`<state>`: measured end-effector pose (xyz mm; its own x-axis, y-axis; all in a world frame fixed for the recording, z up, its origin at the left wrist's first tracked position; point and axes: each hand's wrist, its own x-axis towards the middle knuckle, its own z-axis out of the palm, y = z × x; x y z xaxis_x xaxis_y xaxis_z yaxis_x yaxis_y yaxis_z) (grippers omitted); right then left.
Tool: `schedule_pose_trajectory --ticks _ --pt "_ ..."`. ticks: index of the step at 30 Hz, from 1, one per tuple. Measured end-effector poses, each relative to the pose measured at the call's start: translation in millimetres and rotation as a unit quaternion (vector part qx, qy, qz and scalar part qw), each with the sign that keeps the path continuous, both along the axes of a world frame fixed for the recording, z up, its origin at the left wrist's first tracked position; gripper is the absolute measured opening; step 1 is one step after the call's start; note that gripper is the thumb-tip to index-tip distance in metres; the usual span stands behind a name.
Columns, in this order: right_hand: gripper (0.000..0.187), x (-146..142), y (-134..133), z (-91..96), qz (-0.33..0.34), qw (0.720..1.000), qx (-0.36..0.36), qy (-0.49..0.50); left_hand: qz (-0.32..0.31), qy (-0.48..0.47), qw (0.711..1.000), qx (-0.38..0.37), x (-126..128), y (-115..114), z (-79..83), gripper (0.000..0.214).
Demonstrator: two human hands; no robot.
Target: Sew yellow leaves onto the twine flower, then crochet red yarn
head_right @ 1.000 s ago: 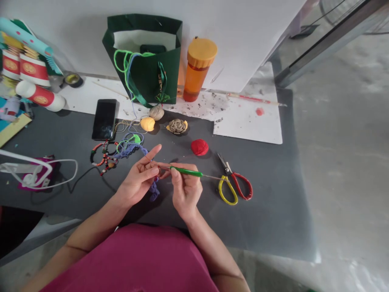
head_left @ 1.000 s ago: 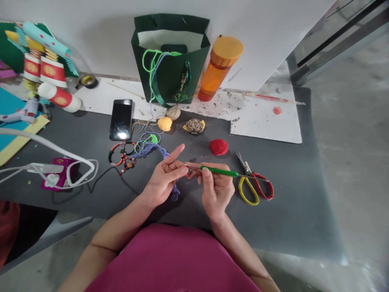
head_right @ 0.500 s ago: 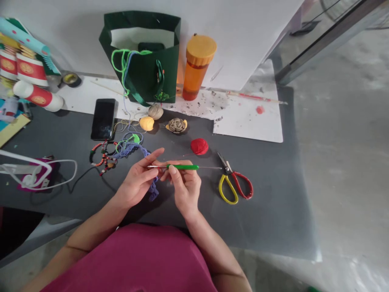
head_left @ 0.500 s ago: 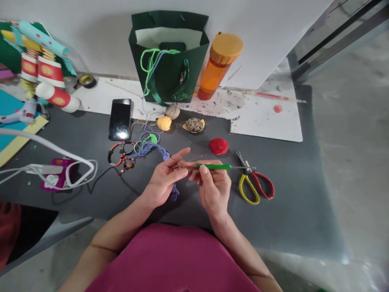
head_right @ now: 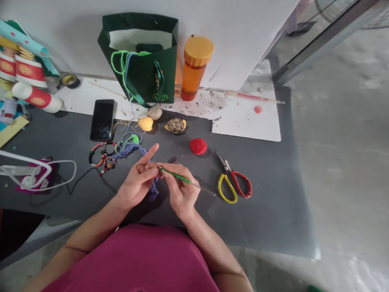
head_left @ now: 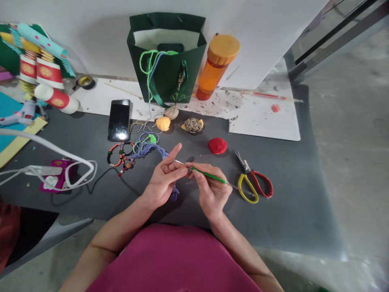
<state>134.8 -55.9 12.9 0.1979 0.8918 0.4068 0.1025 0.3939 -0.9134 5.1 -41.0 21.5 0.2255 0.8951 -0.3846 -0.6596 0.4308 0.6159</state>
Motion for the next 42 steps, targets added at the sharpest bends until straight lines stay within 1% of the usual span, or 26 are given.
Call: schedule_pose_trajectory --ticks 3,6,8,10,12,14,16,18,21,24,26,27,29,31,32,33,34,35,38,40,42 --pt "0.005 -1 -1 0.8 -0.007 0.997 -0.06 0.041 0.0 0.005 1.0 -0.007 -1 1 -0.5 0.075" --pt "0.007 0 -1 1.2 -0.017 0.995 -0.08 0.052 0.006 0.01 1.0 -0.004 -2 2 0.1 0.073" --pt "0.011 2 0 1.6 -0.008 0.992 -0.099 0.082 0.006 0.008 1.0 -0.002 -3 3 1.0 0.069" --pt "0.015 3 2 2.1 0.012 0.983 -0.128 0.132 0.001 0.006 1.0 -0.004 -3 4 1.8 0.062" --pt "0.019 3 4 2.2 0.03 0.968 -0.164 0.185 -0.008 0.005 1.0 -0.008 -3 4 2.0 0.057" --pt "0.022 2 7 1.0 0.046 0.953 -0.195 0.226 -0.018 0.006 1.0 -0.007 -2 3 1.6 0.055" --pt "0.024 0 7 -1.7 0.062 0.946 -0.206 0.242 -0.025 0.005 1.0 -0.001 -1 2 1.0 0.057" --pt "0.022 -1 6 -5.1 0.067 0.949 -0.2 0.234 -0.028 0.007 1.0 0.006 0 1 0.7 0.059" --pt "0.018 -1 4 -8.8 0.053 0.961 -0.182 0.201 -0.025 0.015 0.999 0.017 0 0 0.8 0.06" --pt "0.013 2 3 -7.9 0.047 0.974 -0.152 0.163 -0.019 0.02 0.999 0.021 -1 0 0.0 0.055" --pt "0.008 4 2 -5.2 0.043 0.984 -0.125 0.119 -0.008 0.028 0.999 0.017 -1 0 -1.0 0.051" --pt "0.007 5 2 -3.6 0.041 0.99 -0.107 0.082 0.001 0.032 0.999 0.015 0 0 -1.3 0.05" --pt "0.012 5 2 -1.2 0.032 0.998 -0.045 -0.01 0.022 0.036 0.999 0.014 0 0 -1.1 0.053" --pt "0.019 5 2 -0.4 0.018 0.995 0.038 -0.093 0.039 0.035 0.999 0.013 1 0 0.3 0.058" --pt "0.022 4 2 -0.5 0.012 0.991 0.071 -0.116 0.043 0.033 0.998 0.012 1 0 1.2 0.06" --pt "0.023 4 2 -0.8 0.007 0.988 0.09 -0.123 0.042 0.029 0.999 0.01 1 0 2.0 0.062" --pt "0.023 3 1 -1.1 0.003 0.989 0.089 -0.116 0.037 0.024 0.999 0.008 1 0 2.7 0.063" --pt "0.022 2 0 -1.4 0.002 0.992 0.073 -0.099 0.028 0.018 0.999 0.006 1 0 3.1 0.063" --pt "0.018 2 -3 -1.5 -0.005 0.999 -0.004 -0.04 0.006 0.006 1.0 -0.002 0 2 2.9 0.061" --pt "0.015 2 -4 -1.2 -0.021 0.999 -0.035 -0.026 0.007 0.007 1.0 -0.008 -1 3 2.3 0.06" --pt "0.009 2 -4 -0.9 -0.035 0.998 -0.049 -0.009 0.013 0.015 1.0 -0.011 -2 3 2.0 0.057"
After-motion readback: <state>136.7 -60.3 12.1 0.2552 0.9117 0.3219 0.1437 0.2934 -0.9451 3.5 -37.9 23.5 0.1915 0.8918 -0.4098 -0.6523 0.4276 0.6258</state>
